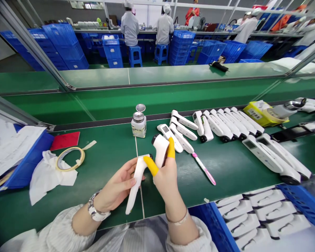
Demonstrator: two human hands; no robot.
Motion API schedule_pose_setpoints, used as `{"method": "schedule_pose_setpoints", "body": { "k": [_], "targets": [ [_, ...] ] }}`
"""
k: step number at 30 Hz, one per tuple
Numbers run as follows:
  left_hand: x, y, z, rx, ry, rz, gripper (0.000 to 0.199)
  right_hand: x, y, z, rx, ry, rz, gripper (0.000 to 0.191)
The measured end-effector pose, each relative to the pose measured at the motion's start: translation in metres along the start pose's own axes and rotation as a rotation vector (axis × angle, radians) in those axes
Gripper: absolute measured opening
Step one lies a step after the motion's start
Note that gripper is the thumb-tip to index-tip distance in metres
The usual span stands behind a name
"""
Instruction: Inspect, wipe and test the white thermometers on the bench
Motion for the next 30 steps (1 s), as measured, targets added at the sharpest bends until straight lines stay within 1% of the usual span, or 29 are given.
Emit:
{"method": "schedule_pose_setpoints", "body": {
  "k": [2,4,5,7,10,12,14,17,19,21,25,30],
  "targets": [
    [-0.001,0.0,0.001,0.056,-0.006,0.035,0.051,-0.003,0.012,0.01,-0.251,0.083,-0.055,0.059],
    [-0.002,0.002,0.003,0.109,0.004,0.025,0.048,-0.003,0.023,0.014,-0.522,0.113,-0.146,0.039],
    [-0.002,0.003,0.006,0.133,0.021,0.014,0.046,-0.002,0.026,0.014,-0.606,0.101,-0.187,0.035],
    [-0.002,0.004,0.011,0.18,0.07,0.007,0.039,0.001,0.026,0.007,-0.715,0.028,-0.257,0.034],
    [-0.004,0.002,0.014,0.228,0.108,0.031,0.032,0.011,0.025,-0.01,-0.991,-0.092,-0.359,0.025],
    [-0.005,0.003,0.013,0.244,0.109,0.035,0.029,0.017,0.026,-0.023,-1.143,-0.136,-0.426,0.02],
    [-0.006,0.003,0.012,0.252,0.109,0.032,0.028,0.024,0.032,-0.032,-1.216,-0.134,-0.504,0.023],
    [-0.006,0.004,0.012,0.276,0.118,0.024,0.028,0.031,0.04,-0.042,-1.277,-0.05,-0.607,0.036],
    [-0.006,0.003,0.014,0.297,0.127,0.022,0.028,0.035,0.042,-0.046,-1.303,-0.008,-0.652,0.04],
    [-0.005,0.002,0.016,0.321,0.143,0.035,0.028,0.038,0.042,-0.05,-1.342,-0.016,-0.691,0.042],
    [-0.004,0.001,0.02,0.4,0.178,0.071,0.034,0.039,0.042,-0.053,-1.406,-0.049,-0.713,0.048],
    [-0.004,0.003,0.015,0.503,0.151,0.113,0.042,0.035,0.041,-0.056,-1.403,-0.119,-0.668,0.057]
  ]
}}
Point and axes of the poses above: each hand's wrist, its own x-axis away from the middle knuckle, its own z-axis out of the back of the hand, y = z × x, the point moved 6 cm from there along -x, towards the middle knuckle, and after that the axes turned 12 degrees about -y, right-handed, at the moved point
